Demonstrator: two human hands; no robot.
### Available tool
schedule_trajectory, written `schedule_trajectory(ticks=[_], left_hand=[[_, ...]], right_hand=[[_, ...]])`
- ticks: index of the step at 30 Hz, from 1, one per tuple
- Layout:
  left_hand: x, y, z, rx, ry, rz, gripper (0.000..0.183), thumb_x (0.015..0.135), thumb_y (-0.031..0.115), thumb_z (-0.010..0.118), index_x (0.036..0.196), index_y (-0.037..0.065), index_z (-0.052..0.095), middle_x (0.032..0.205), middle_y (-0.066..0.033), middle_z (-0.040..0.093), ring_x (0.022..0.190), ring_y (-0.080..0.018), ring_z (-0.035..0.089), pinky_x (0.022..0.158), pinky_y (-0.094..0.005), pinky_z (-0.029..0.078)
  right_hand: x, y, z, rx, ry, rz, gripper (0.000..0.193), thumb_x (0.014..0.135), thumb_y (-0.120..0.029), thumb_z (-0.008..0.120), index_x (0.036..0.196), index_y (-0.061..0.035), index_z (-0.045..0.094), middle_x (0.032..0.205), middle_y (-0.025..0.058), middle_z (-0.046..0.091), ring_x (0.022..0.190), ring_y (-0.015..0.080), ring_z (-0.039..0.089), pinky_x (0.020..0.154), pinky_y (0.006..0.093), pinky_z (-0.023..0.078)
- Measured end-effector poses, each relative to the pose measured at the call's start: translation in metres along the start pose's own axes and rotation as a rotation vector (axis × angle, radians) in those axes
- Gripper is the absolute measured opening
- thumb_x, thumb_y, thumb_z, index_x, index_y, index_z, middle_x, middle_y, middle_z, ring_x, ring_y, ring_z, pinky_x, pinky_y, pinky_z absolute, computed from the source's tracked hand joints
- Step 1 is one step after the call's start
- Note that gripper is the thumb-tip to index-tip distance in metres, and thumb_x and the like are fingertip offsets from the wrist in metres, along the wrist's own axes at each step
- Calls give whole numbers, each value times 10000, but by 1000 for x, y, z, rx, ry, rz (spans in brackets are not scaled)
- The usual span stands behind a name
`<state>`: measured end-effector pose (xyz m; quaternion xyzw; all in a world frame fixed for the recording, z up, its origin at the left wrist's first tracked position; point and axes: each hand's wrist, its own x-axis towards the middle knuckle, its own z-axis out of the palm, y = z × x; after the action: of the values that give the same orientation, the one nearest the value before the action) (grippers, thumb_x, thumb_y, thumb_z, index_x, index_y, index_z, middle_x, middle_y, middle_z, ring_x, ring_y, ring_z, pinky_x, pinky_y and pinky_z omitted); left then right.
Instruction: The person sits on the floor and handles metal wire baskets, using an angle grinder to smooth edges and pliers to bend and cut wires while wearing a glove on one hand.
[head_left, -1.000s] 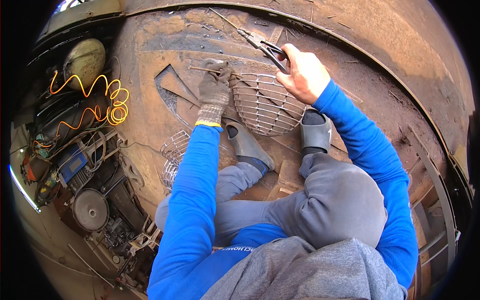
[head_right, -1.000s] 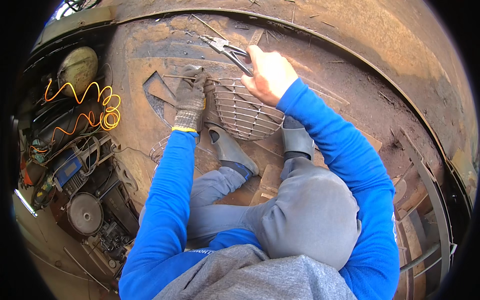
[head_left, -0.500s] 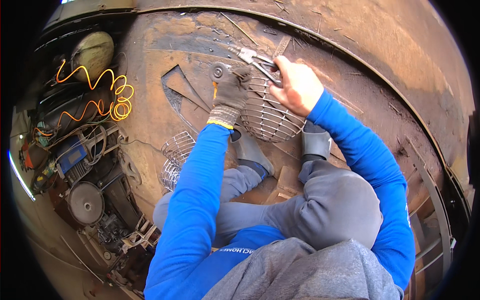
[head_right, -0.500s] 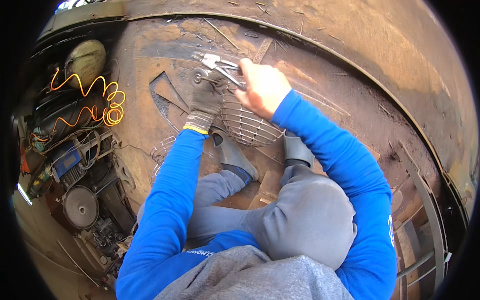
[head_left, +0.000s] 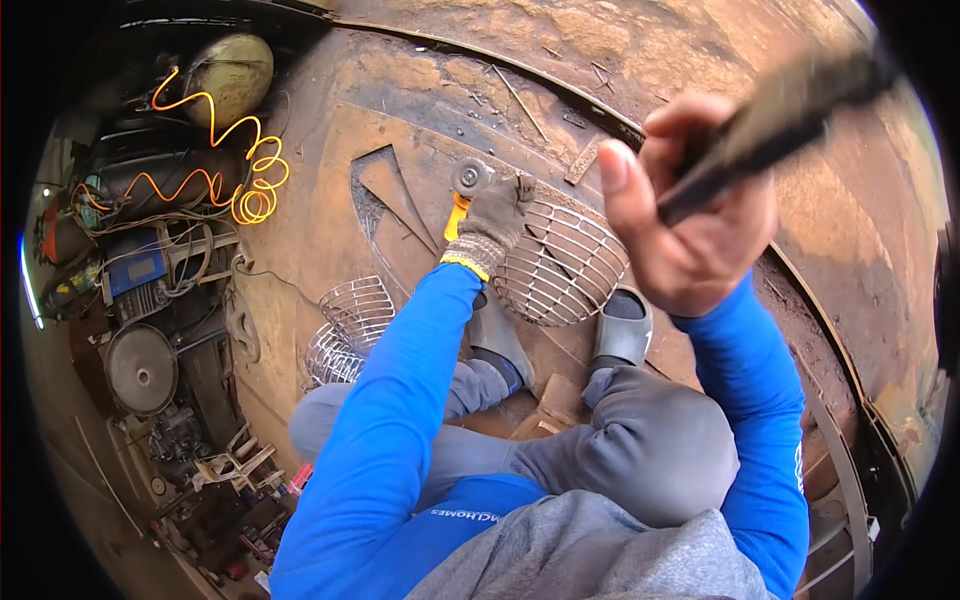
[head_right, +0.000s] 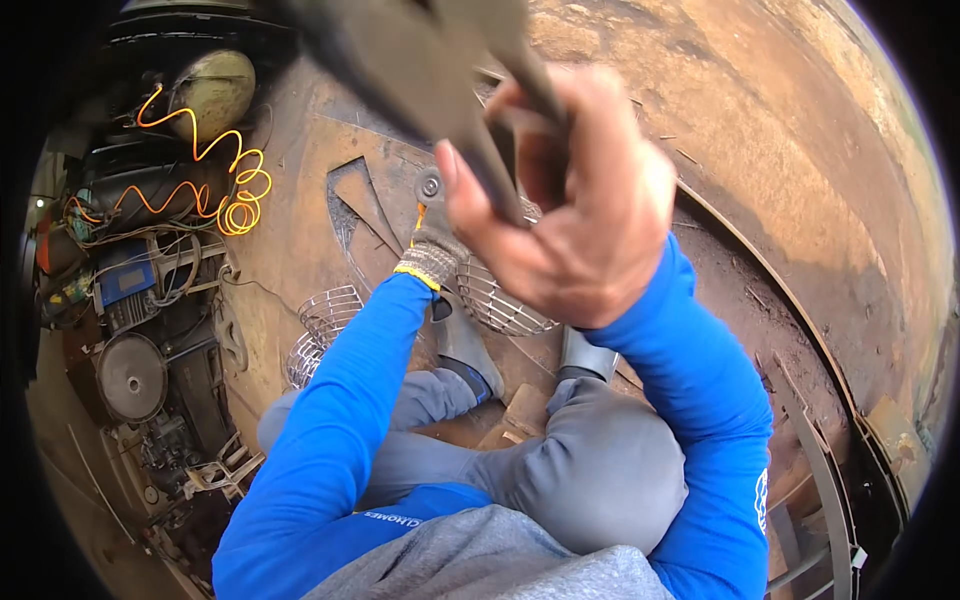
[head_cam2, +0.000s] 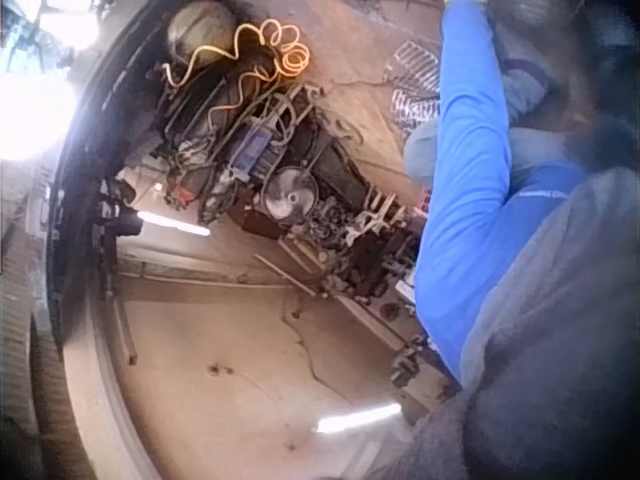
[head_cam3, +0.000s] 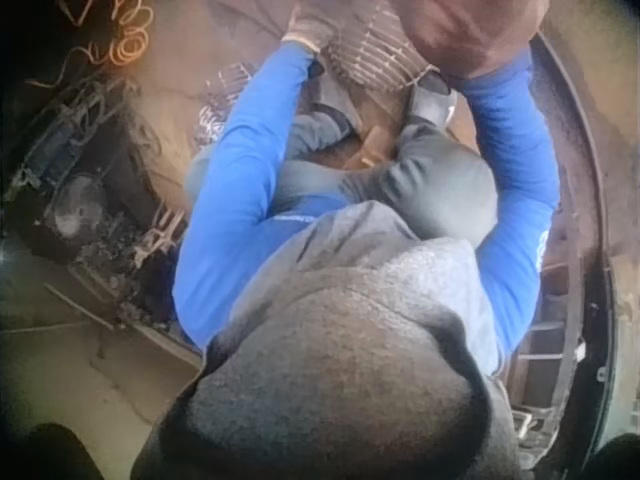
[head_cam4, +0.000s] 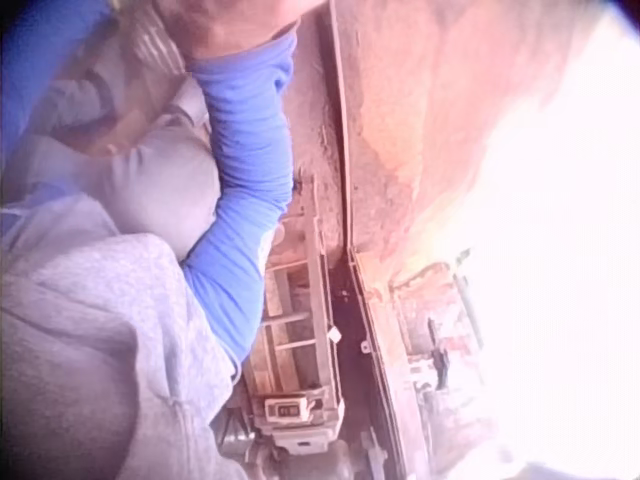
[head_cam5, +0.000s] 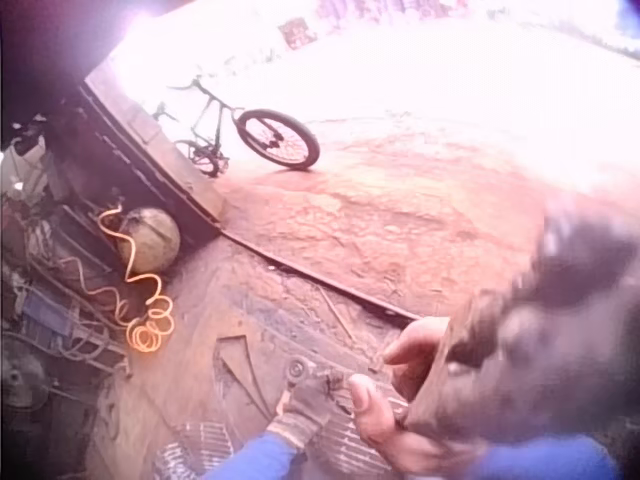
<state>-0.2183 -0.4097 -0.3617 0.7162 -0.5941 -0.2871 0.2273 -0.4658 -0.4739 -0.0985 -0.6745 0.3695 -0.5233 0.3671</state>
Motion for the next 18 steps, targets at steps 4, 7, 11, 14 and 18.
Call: schedule_trajectory(ticks=[4, 7, 11, 14, 18], left_hand=[[6, 44, -12, 431, -45, 167, 229, 851, 76, 594, 1054, 116, 690, 904, -157, 708, 882, -334, 692, 736, -422, 539], [22, 29, -26, 146, 40, 137, 248, 834, 107, 646, 1074, 49, 670, 966, -173, 708, 905, -294, 687, 794, -380, 538], [13, 43, -32, -129, -91, 12, 240, 872, 57, 597, 1100, 14, 657, 962, -150, 715, 894, -213, 692, 774, -322, 544], [8, -5, -22, -335, -11, -21, 221, 897, 3, 554, 1091, 21, 657, 968, -122, 721, 895, -177, 690, 769, -309, 549], [3, 25, -26, -4, -111, 70, 204, 895, 63, 599, 1088, 42, 661, 989, -125, 721, 910, -198, 696, 782, -324, 548]], right_hand=[[-81, 124, 36, -376, -543, 129, 259, 804, -143, 695, 941, -5, 523, 770, 270, 594, 750, 463, 618, 668, 500, 500], [-59, 114, 28, -240, -402, 151, 279, 795, -169, 696, 908, 9, 514, 708, 245, 581, 664, 432, 612, 624, 458, 489], [-32, 91, 5, -189, -377, 273, 321, 804, -192, 709, 970, 14, 527, 685, 229, 611, 661, 394, 639, 631, 448, 519], [-20, 58, 7, -112, -374, 202, 309, 803, -164, 716, 980, 1, 525, 724, 224, 619, 683, 383, 645, 630, 436, 517], [-25, 47, 19, -38, -382, 98, 368, 798, -157, 723, 1044, -2, 498, 849, 237, 645, 785, 415, 665, 706, 453, 545]])
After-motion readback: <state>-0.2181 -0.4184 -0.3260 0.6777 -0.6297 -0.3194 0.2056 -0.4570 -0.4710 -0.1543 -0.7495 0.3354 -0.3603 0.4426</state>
